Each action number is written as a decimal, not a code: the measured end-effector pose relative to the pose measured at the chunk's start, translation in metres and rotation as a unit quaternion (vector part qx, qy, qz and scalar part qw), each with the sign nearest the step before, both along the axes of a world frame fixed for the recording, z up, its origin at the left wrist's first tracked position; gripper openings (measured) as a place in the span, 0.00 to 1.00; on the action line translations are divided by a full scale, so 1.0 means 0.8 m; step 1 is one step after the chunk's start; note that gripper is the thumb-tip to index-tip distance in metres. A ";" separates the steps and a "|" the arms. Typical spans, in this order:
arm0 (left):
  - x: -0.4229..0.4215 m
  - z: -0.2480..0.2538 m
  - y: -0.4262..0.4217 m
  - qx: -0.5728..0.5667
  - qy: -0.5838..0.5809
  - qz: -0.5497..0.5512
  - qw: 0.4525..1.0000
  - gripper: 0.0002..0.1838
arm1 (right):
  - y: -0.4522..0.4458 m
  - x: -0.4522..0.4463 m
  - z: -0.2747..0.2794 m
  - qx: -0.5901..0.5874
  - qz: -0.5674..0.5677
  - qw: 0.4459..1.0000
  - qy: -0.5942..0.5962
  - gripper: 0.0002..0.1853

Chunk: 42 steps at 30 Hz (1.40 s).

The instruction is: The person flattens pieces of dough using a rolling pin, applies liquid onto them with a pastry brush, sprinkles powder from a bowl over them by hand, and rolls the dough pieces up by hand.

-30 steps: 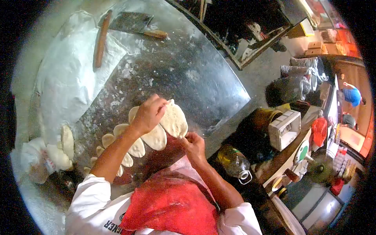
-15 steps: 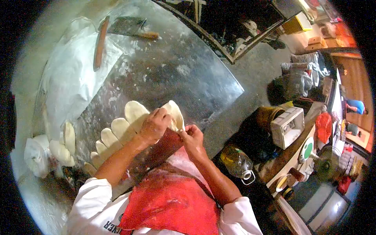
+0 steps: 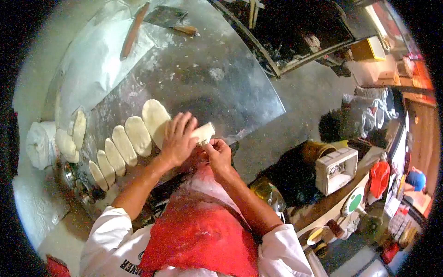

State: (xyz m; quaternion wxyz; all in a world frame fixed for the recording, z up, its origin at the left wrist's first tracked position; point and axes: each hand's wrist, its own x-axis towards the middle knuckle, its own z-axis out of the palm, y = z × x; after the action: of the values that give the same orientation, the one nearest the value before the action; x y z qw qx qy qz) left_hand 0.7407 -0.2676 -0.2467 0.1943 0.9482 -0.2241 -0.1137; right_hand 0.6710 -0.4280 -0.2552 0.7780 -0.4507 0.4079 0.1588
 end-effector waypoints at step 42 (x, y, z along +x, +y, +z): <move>0.209 -0.032 0.159 -0.227 0.024 0.154 0.961 0.17 | 0.161 0.013 0.028 -0.112 -0.076 0.990 0.051 0.17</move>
State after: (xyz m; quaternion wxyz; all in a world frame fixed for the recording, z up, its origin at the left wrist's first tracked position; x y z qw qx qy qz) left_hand 0.9078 -0.1402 -0.2727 0.4252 0.8990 -0.0907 -0.0517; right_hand 0.6812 -0.2989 -0.2328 0.7109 -0.4938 0.4951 0.0751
